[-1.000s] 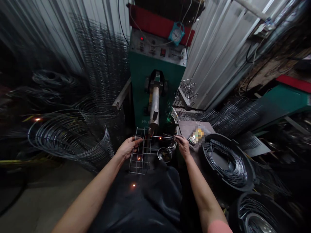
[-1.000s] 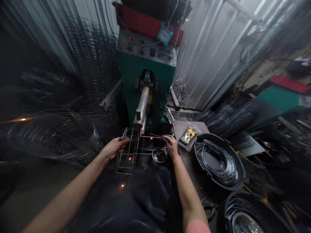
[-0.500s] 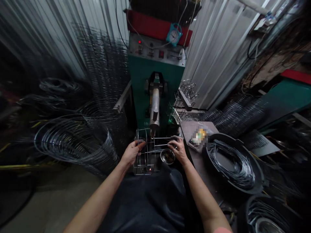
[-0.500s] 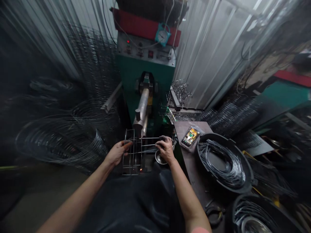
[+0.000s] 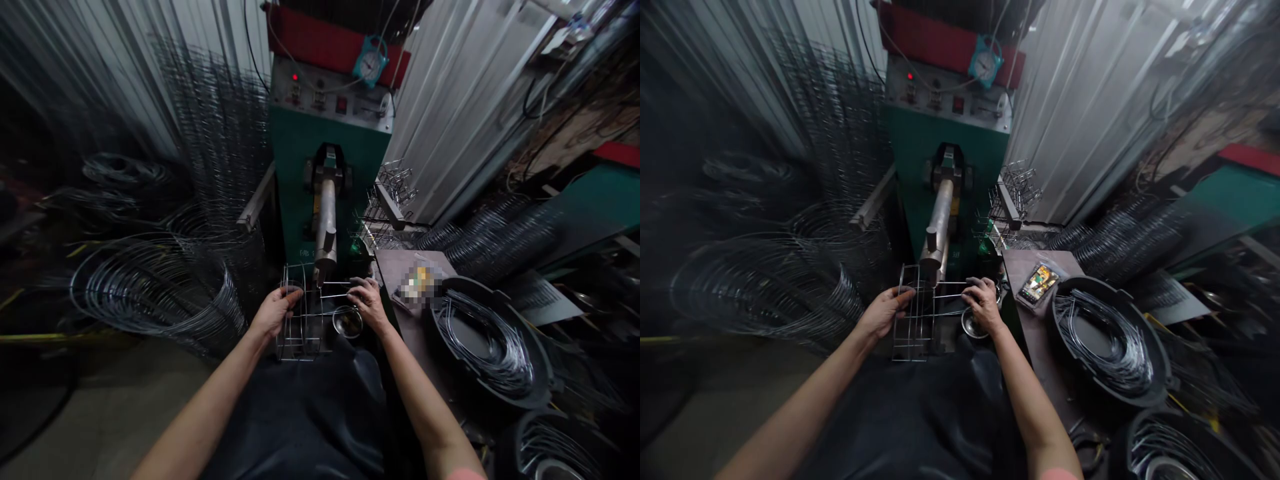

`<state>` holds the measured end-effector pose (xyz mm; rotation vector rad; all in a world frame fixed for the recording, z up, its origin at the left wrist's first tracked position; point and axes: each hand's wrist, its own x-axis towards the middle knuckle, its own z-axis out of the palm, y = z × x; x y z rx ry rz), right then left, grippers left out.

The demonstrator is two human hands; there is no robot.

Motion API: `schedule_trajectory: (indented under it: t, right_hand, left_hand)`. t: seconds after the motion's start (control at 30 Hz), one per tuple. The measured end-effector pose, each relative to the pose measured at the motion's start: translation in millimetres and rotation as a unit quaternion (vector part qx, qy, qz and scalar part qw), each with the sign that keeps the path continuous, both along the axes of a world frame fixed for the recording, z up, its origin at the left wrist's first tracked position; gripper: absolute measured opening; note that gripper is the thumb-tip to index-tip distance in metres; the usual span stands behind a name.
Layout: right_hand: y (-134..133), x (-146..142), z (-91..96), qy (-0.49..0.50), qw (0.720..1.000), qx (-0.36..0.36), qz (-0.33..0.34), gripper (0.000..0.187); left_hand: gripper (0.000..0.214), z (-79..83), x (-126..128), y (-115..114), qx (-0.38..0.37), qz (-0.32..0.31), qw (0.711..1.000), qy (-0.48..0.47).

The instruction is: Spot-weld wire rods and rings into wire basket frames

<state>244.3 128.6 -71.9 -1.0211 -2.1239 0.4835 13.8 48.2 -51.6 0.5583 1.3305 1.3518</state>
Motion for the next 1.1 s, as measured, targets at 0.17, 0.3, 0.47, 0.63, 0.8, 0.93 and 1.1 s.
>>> schedule_trajectory:
  t: [0.17, 0.3, 0.47, 0.63, 0.8, 0.93, 1.1]
  right_hand:
    - [6, -4, -3.1, 0.013, 1.000, -0.014, 0.001, 0.013]
    - [11, -5, -2.0, 0.015, 1.000, -0.027, 0.007, 0.013]
    - [14, -5, 1.8, 0.007, 0.999, -0.039, 0.016, 0.013]
    - [19, -6, 2.3, 0.005, 0.998, -0.055, 0.014, 0.013]
    - [25, -9, 4.8, 0.007, 0.998, -0.059, 0.012, 0.011]
    - [25, -10, 6.2, 0.001, 0.998, -0.063, 0.006, 0.011]
    - [26, -11, 6.6, -0.006, 0.997, -0.072, 0.001, 0.011]
  left_hand:
    - [0.045, 1.4, -1, 5, 0.007, 0.013, 0.999, -0.032]
    - [0.046, 4.6, -2, 7, 0.010, 0.016, 0.999, -0.037]
    - [0.042, 2.8, -4, 10, 0.020, 0.020, 0.999, -0.035]
    - [0.041, -1.8, -5, 17, 0.016, 0.026, 0.999, -0.036]
    - [0.039, -2.5, -7, 24, 0.017, 0.029, 0.999, -0.038]
    - [0.039, -6.1, -9, 28, 0.007, 0.035, 0.998, -0.042]
    - [0.038, -8.8, -11, 31, 0.002, 0.028, 0.998, -0.048]
